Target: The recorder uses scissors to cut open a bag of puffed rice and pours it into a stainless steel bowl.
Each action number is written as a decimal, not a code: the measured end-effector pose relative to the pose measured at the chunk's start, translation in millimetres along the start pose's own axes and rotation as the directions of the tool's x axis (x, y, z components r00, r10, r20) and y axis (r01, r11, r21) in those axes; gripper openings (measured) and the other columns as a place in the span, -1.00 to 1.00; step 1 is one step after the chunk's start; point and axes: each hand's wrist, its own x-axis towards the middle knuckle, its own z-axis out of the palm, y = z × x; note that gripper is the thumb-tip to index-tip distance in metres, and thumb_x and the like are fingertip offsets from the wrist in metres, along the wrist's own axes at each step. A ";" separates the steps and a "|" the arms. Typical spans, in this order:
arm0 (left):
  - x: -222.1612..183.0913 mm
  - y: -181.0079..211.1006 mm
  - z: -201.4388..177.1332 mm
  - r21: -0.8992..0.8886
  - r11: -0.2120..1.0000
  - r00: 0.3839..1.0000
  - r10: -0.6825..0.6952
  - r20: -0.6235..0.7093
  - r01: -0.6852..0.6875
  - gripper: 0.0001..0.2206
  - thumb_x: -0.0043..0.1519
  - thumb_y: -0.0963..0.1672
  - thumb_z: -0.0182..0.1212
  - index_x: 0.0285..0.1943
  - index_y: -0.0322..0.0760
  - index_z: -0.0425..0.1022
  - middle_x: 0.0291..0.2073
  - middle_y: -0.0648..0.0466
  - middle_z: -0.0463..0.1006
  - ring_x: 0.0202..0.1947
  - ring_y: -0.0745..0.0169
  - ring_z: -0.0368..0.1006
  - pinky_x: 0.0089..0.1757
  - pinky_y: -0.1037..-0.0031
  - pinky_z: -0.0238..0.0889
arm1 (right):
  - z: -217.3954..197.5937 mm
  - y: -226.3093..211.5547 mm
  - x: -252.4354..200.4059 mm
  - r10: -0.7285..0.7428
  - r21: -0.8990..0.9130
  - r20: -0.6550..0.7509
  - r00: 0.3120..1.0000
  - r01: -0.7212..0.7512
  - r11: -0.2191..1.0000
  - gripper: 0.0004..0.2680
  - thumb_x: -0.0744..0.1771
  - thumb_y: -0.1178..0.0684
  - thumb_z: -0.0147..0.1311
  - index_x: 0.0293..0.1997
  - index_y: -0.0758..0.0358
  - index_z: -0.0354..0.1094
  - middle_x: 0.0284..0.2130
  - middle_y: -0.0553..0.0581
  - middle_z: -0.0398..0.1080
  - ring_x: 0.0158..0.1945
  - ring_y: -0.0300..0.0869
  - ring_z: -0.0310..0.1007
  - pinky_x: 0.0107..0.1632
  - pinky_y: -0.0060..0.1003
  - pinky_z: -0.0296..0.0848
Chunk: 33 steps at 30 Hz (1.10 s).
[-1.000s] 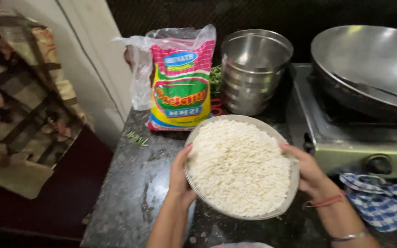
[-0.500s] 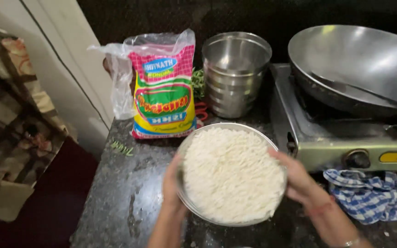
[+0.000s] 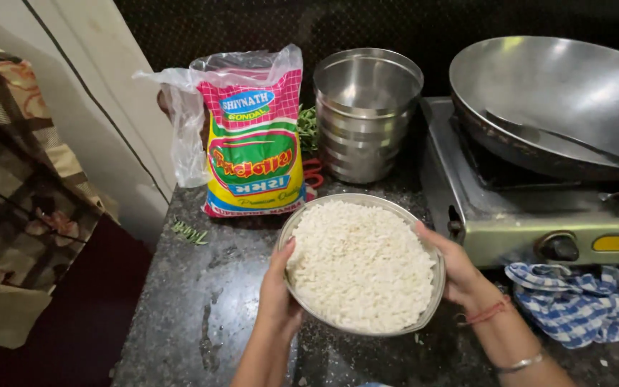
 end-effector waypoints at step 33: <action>9.8 35.3 -25.8 -0.022 0.987 0.987 0.157 -0.020 -0.158 -0.53 0.16 -0.05 0.12 0.19 -0.46 0.46 0.00 -0.15 0.63 -0.03 -0.05 0.57 0.04 0.24 0.41 | 38.7 46.1 -50.2 -0.101 -0.871 0.357 0.929 0.292 -0.394 -0.68 0.12 0.01 0.39 -0.09 0.16 0.55 -0.12 0.22 0.55 -0.08 0.12 0.52 0.01 -0.06 0.46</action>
